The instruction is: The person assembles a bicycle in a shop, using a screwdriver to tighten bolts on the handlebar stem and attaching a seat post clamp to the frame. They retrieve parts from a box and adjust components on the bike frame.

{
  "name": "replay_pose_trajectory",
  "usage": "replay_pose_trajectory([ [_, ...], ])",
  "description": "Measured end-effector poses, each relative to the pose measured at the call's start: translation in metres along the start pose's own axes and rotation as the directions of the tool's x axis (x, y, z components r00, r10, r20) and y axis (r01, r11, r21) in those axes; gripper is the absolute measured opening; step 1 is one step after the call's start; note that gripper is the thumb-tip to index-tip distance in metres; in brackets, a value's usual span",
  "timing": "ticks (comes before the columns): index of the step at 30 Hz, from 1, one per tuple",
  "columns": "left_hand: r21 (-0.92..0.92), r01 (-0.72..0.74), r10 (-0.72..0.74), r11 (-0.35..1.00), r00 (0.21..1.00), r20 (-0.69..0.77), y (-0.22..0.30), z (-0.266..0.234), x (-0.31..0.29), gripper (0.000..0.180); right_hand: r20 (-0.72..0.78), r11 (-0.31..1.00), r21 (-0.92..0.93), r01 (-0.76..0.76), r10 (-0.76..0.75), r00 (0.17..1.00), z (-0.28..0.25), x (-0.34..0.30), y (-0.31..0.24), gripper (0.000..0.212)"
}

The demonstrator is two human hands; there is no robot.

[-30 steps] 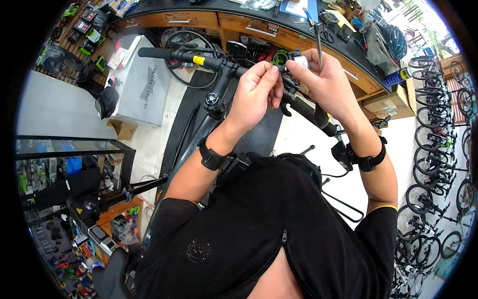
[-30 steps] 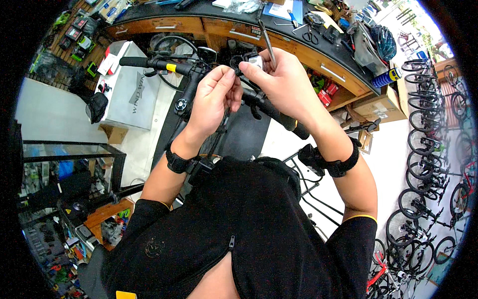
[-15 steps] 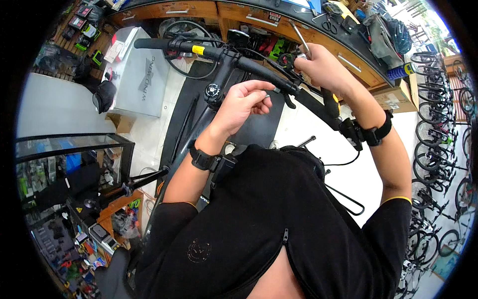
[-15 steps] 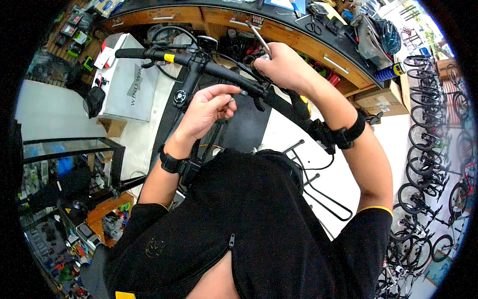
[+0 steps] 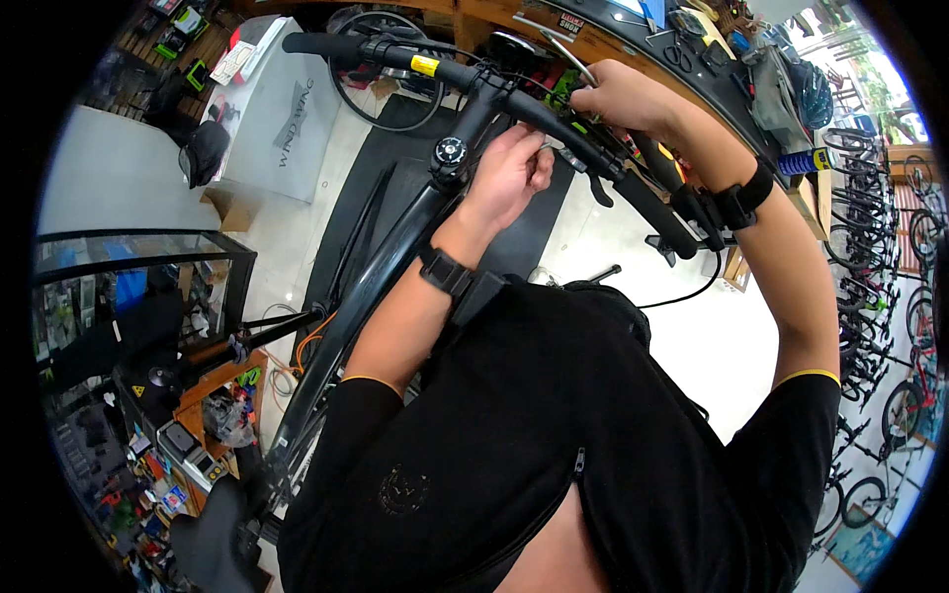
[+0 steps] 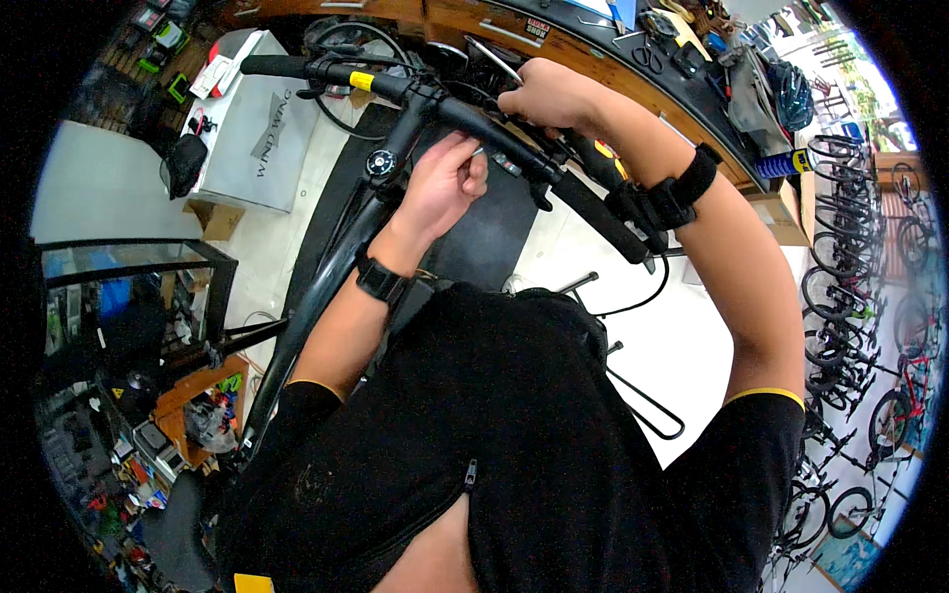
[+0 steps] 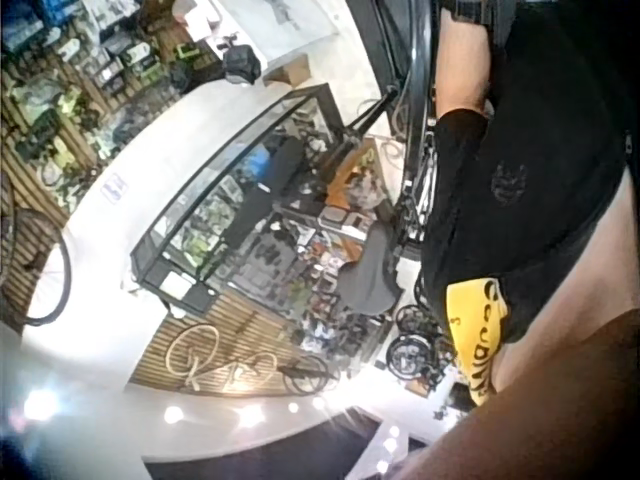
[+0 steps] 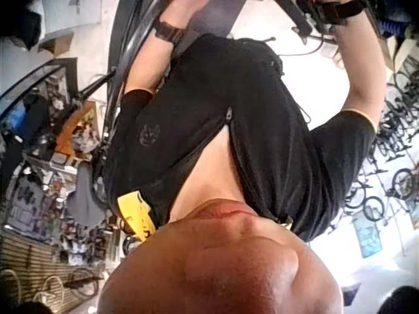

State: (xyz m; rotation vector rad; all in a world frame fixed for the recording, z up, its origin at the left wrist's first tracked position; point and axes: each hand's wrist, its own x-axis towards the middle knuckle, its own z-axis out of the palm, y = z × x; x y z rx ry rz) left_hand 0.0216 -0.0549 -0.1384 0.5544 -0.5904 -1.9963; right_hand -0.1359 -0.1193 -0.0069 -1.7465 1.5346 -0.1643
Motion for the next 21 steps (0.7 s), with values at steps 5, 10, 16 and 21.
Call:
replay_pose_trajectory([
  [5, -0.348, 0.079, -0.022, 0.934, 0.986, 0.164, -0.007, -0.013, 0.016, 0.014, 0.039, 0.999, 0.007, 0.041, -0.041, 0.998, 0.004, 0.018, 0.008, 0.020],
  [10, -0.551, 0.152, -0.003, 0.820, 0.965, 0.263, -0.017, -0.027, 0.026, 0.021, 0.061, 0.998, -0.038, 0.054, -0.051, 0.997, 0.010, 0.024, 0.005, 0.023],
  [16, -0.408, 0.082, 0.018, 0.910, 0.972, 0.235, -0.013, -0.032, 0.036, 0.022, 0.112, 0.976, -0.216, 0.031, -0.006, 0.994, 0.004, 0.034, 0.001, 0.031],
  [21, -0.279, 0.155, -0.110, 0.948, 0.979, 0.169, -0.003, -0.032, 0.039, 0.025, 0.180, 0.984, -0.173, -0.033, 0.065, 0.981, -0.002, 0.027, -0.009, 0.030],
])
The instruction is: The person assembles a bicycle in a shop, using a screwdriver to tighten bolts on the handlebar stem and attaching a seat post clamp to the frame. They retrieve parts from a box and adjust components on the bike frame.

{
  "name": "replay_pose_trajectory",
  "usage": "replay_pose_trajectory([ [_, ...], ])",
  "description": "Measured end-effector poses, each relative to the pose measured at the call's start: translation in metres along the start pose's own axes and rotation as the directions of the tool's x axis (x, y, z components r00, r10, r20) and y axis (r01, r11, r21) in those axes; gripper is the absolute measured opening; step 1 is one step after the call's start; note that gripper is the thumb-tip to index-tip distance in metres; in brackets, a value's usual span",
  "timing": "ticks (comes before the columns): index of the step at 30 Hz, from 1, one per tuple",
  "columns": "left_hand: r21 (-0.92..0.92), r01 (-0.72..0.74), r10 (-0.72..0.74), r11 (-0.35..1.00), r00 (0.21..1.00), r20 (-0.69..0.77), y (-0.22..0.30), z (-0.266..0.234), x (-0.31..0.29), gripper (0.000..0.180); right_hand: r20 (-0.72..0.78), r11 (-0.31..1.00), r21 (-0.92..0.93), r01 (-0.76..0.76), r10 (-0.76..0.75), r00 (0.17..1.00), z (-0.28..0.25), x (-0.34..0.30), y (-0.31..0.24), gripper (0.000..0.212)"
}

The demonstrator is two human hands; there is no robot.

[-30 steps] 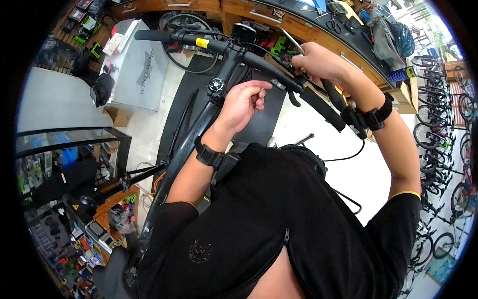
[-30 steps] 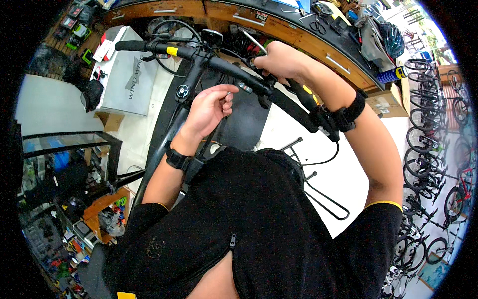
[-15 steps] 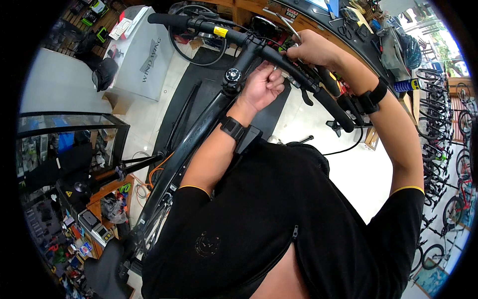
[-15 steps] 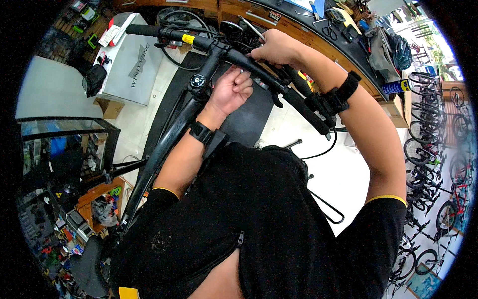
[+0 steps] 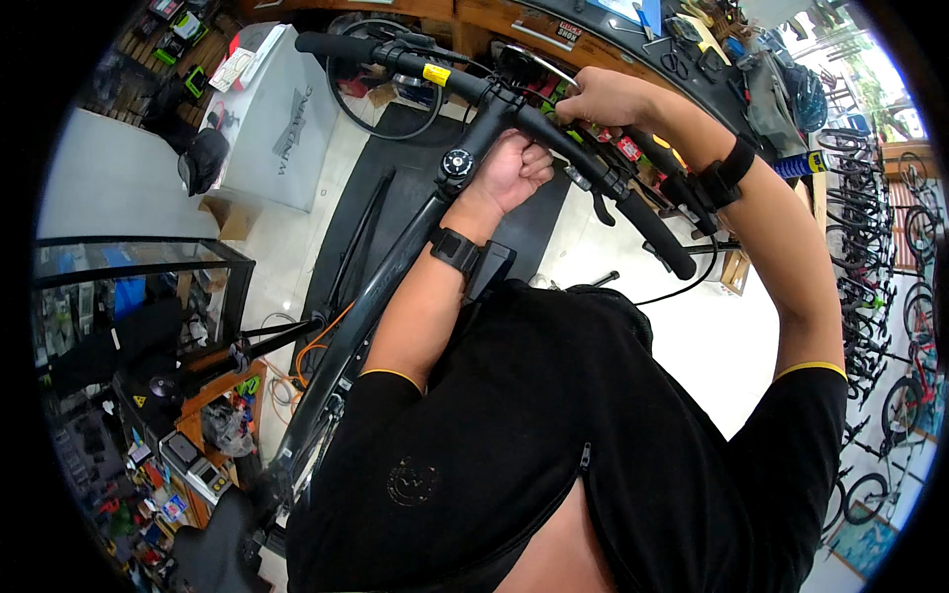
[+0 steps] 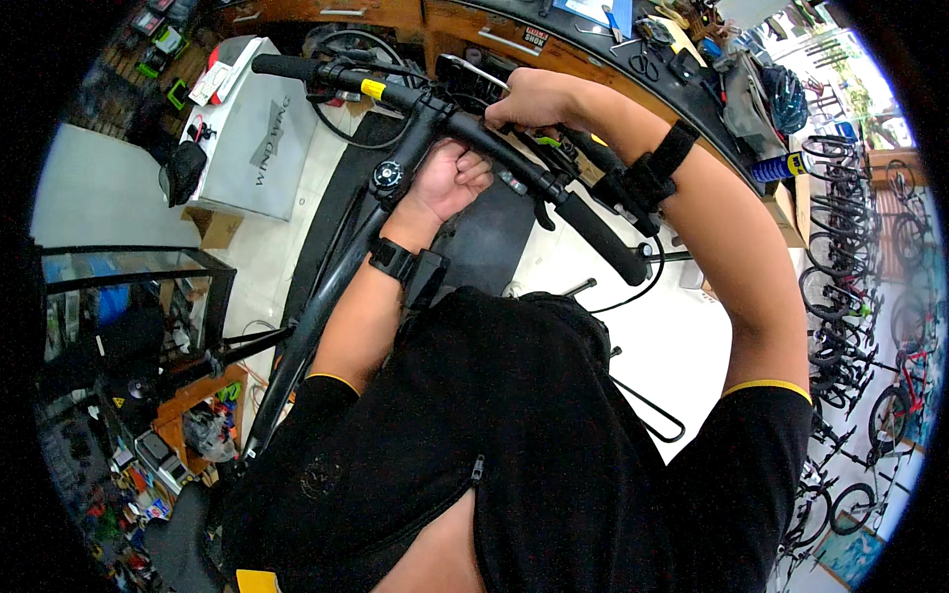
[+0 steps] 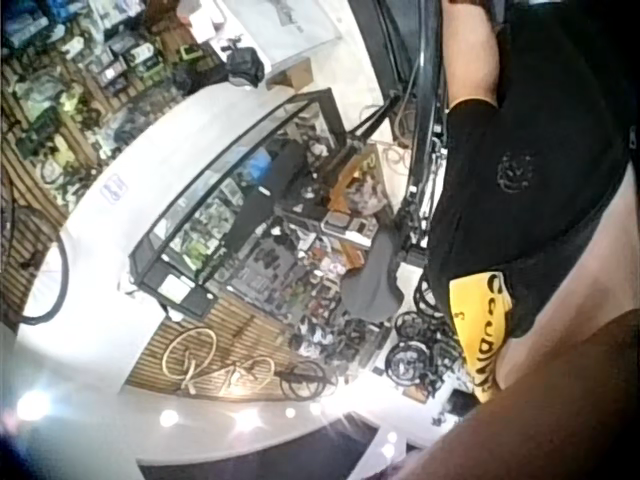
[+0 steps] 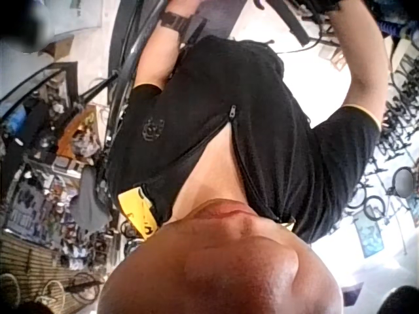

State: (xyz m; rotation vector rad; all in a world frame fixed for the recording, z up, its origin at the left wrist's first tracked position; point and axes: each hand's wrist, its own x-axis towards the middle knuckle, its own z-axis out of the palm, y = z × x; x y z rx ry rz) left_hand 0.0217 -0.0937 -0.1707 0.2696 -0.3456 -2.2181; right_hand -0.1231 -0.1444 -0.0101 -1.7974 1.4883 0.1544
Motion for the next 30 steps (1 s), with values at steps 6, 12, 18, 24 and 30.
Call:
replay_pose_trajectory([
  [6, -0.014, 0.181, -0.182, 0.983, 0.983, -0.037, 0.002, 0.000, -0.004, 0.027, 0.123, 0.988, 0.130, -0.083, 0.067, 0.990, 0.011, 0.006, 0.019, 0.025],
  [12, -0.081, 0.359, -0.358, 0.930, 0.933, 0.028, 0.003, -0.008, -0.015, 0.027, 0.205, 0.936, 0.265, -0.233, 0.181, 0.962, 0.021, -0.010, 0.016, 0.019],
  [18, -0.128, 0.466, -0.459, 0.876, 0.885, 0.076, 0.001, -0.011, -0.020, 0.022, 0.266, 0.855, 0.355, -0.379, 0.296, 0.917, 0.025, -0.029, 0.011, 0.016],
  [24, -0.009, 0.387, -0.386, 0.922, 0.921, 0.062, 0.003, 0.000, -0.033, 0.018, 0.286, 0.847, 0.361, -0.390, 0.298, 0.911, 0.022, -0.044, 0.007, 0.017],
  [30, 0.265, 0.335, -0.360, 0.904, 0.932, 0.050, 0.009, 0.010, -0.032, 0.013, 0.370, 0.768, 0.432, -0.473, 0.328, 0.869, 0.023, -0.051, 0.007, 0.018],
])
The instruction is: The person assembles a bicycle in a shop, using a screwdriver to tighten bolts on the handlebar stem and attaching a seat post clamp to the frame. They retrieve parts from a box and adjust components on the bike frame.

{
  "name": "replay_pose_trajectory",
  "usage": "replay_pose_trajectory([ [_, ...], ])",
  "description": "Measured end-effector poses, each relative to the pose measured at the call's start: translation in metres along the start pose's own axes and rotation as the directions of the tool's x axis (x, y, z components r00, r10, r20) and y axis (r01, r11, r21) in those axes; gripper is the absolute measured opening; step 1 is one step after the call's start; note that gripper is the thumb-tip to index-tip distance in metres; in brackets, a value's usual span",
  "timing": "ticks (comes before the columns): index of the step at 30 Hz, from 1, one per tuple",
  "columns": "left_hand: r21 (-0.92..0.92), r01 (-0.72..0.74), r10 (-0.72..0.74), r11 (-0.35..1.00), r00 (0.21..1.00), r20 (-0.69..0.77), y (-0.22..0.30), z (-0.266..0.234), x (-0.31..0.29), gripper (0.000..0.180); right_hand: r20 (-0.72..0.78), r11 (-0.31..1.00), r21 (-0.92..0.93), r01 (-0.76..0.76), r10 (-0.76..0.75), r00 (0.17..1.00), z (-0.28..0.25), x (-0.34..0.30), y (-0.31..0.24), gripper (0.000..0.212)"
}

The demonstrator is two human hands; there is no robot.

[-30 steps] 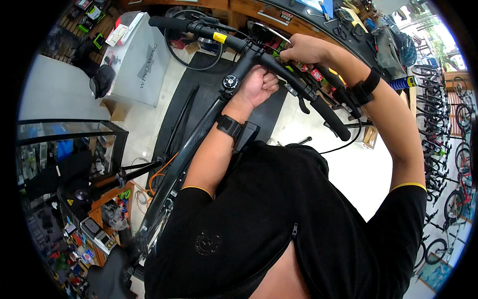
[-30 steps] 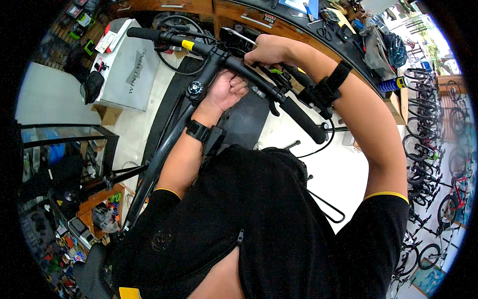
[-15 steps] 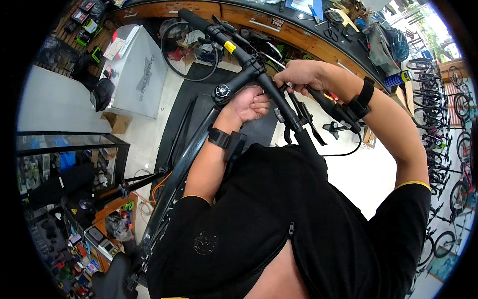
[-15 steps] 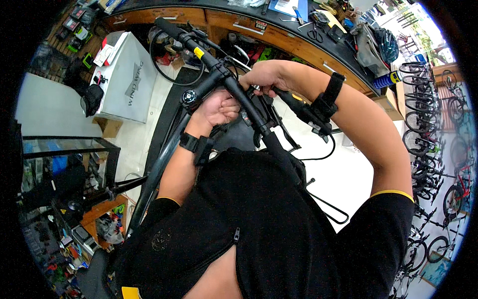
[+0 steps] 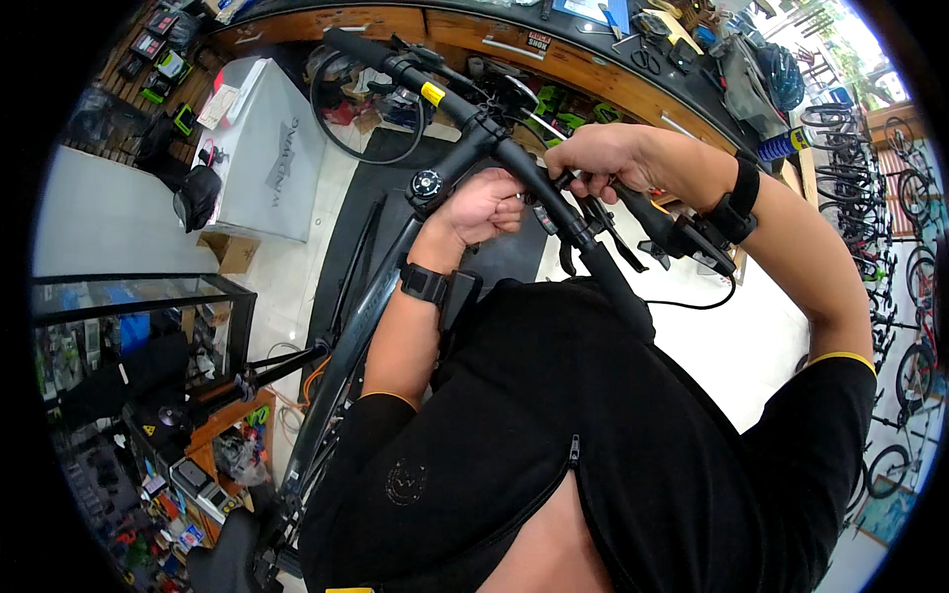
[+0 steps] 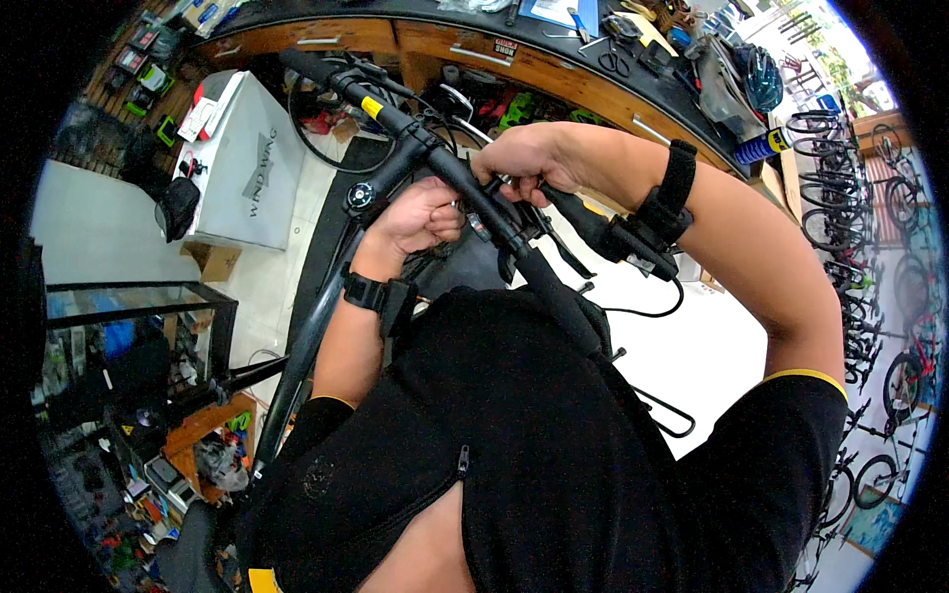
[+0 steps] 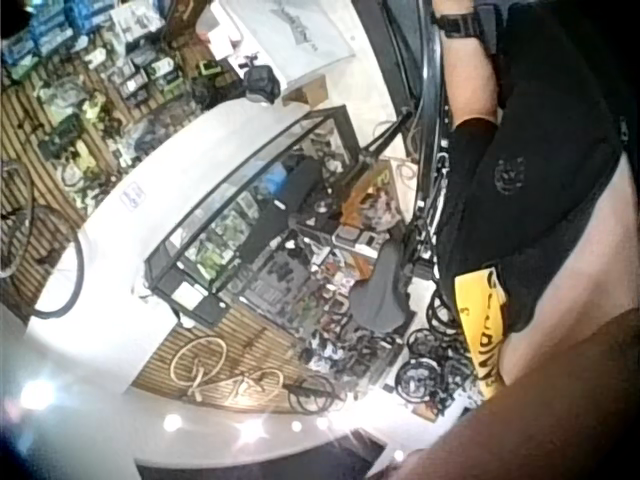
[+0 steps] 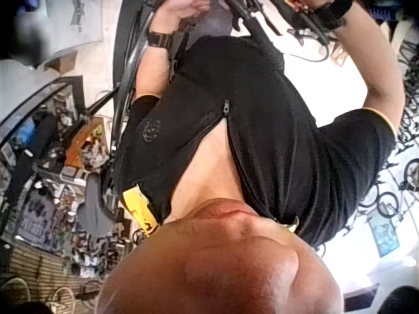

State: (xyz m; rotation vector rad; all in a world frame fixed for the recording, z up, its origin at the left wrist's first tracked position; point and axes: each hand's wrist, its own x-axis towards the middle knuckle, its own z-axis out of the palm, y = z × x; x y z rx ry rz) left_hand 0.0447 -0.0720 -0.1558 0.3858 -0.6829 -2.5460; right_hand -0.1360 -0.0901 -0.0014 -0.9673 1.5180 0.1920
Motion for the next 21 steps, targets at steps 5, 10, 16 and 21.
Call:
replay_pose_trajectory([
  [5, 0.255, -0.078, 0.126, 0.964, 0.976, -0.180, -0.005, 0.019, -0.008, 0.012, -0.025, 1.000, -0.016, 0.023, -0.024, 0.999, 0.017, -0.019, 0.004, 0.031],
  [10, 0.417, -0.151, 0.250, 0.896, 0.949, -0.194, -0.008, 0.035, -0.029, 0.019, -0.103, 0.971, -0.171, 0.164, -0.184, 0.978, 0.023, -0.031, 0.009, 0.031],
  [16, 0.987, -0.084, 0.470, 0.138, 0.883, 0.009, -0.006, 0.076, -0.048, 0.026, -0.152, 0.751, -0.598, 0.280, -0.449, 0.880, 0.020, -0.031, 0.024, 0.037],
  [21, 1.000, -0.023, 0.443, -0.014, 0.896, 0.027, 0.007, 0.090, -0.047, 0.017, -0.202, 0.688, -0.625, 0.369, -0.599, 0.775, 0.026, -0.014, 0.041, 0.038],
])
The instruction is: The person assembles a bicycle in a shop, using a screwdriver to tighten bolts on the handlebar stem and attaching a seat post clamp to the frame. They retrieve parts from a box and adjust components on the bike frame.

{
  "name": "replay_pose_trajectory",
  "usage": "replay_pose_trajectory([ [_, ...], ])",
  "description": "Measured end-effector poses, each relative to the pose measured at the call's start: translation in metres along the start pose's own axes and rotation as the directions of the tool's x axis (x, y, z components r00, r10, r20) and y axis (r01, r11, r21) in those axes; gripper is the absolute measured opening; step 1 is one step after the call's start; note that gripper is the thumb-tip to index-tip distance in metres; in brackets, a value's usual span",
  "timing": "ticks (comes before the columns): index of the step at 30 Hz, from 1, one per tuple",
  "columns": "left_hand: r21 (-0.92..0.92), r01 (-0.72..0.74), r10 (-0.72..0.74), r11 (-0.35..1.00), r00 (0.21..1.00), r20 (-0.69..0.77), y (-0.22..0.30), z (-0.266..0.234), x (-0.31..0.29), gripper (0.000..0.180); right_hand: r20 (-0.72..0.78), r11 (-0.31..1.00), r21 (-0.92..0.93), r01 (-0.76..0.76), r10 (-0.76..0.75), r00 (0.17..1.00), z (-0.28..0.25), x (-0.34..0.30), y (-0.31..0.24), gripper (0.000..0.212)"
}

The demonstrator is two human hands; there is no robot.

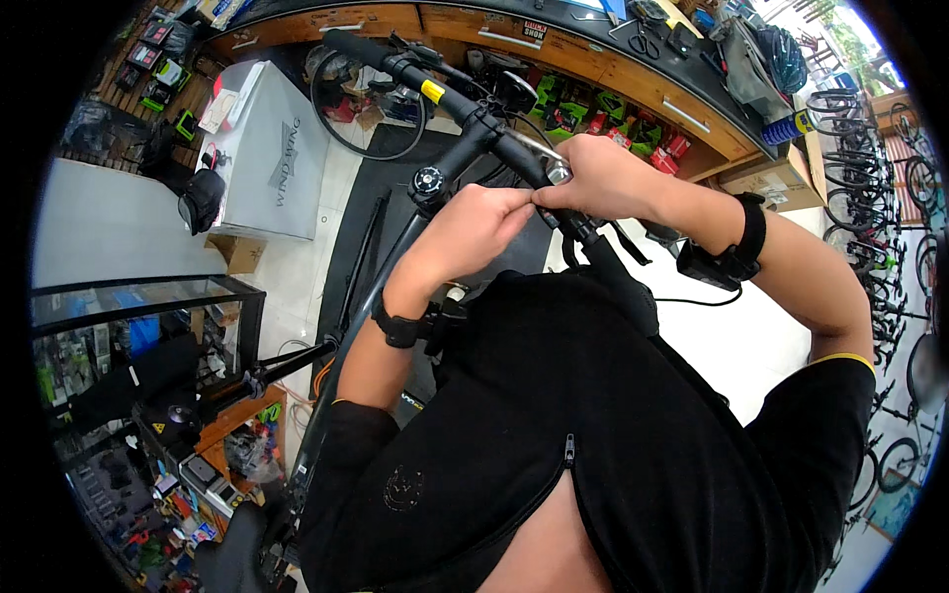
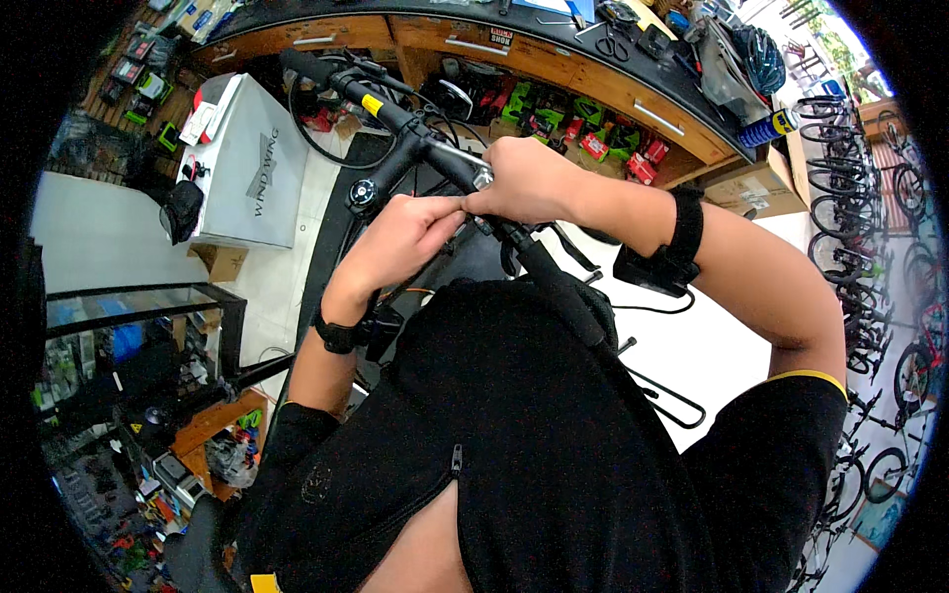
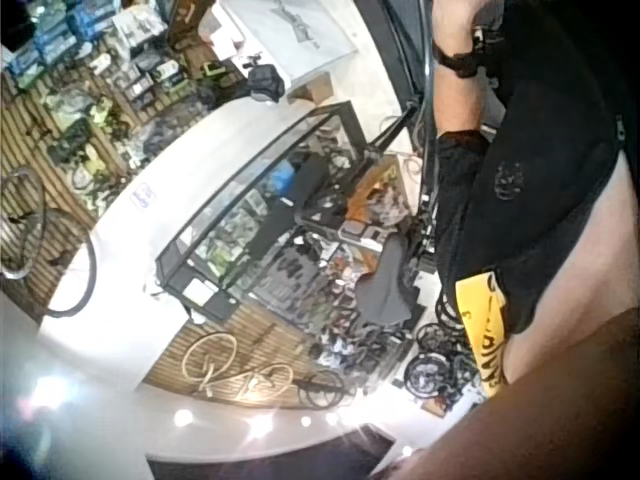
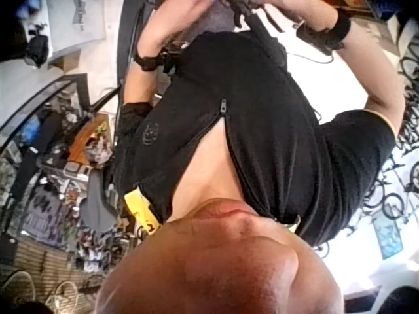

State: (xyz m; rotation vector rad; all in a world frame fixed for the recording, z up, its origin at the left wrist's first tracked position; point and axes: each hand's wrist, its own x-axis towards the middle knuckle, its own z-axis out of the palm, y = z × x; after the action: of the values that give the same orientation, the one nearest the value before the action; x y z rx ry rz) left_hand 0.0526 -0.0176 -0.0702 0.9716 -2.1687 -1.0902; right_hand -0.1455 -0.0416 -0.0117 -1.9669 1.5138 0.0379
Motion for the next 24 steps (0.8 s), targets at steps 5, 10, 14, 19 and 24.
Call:
replay_pose_trajectory([
  [5, 0.102, -0.036, 0.053, 0.994, 0.984, -0.169, -0.007, 0.006, 0.007, 0.035, 0.067, 0.994, -0.080, -0.076, 0.081, 0.994, -0.002, -0.018, -0.005, 0.037],
  [10, 0.228, 0.017, 0.009, 0.974, 0.994, -0.113, -0.008, 0.010, 0.017, 0.050, -0.051, 0.996, -0.094, -0.010, 0.006, 0.999, 0.002, -0.020, 0.005, 0.037],
  [14, 0.105, 0.052, -0.029, 0.993, 0.977, -0.210, -0.012, 0.017, 0.027, 0.048, -0.135, 0.997, -0.063, 0.052, -0.060, 0.989, -0.007, -0.009, 0.017, 0.049],
  [19, -0.013, 0.143, -0.136, 0.990, 0.904, -0.405, 0.001, 0.020, 0.024, 0.043, -0.282, 0.996, 0.092, 0.010, 0.017, 0.959, -0.048, -0.042, 0.028, 0.067],
  [24, -0.476, 0.073, -0.256, 0.876, 0.908, -0.331, -0.006, 0.025, 0.013, 0.020, -0.004, 0.787, 0.616, 0.037, -0.044, 0.999, -0.055, -0.089, 0.051, 0.037],
])
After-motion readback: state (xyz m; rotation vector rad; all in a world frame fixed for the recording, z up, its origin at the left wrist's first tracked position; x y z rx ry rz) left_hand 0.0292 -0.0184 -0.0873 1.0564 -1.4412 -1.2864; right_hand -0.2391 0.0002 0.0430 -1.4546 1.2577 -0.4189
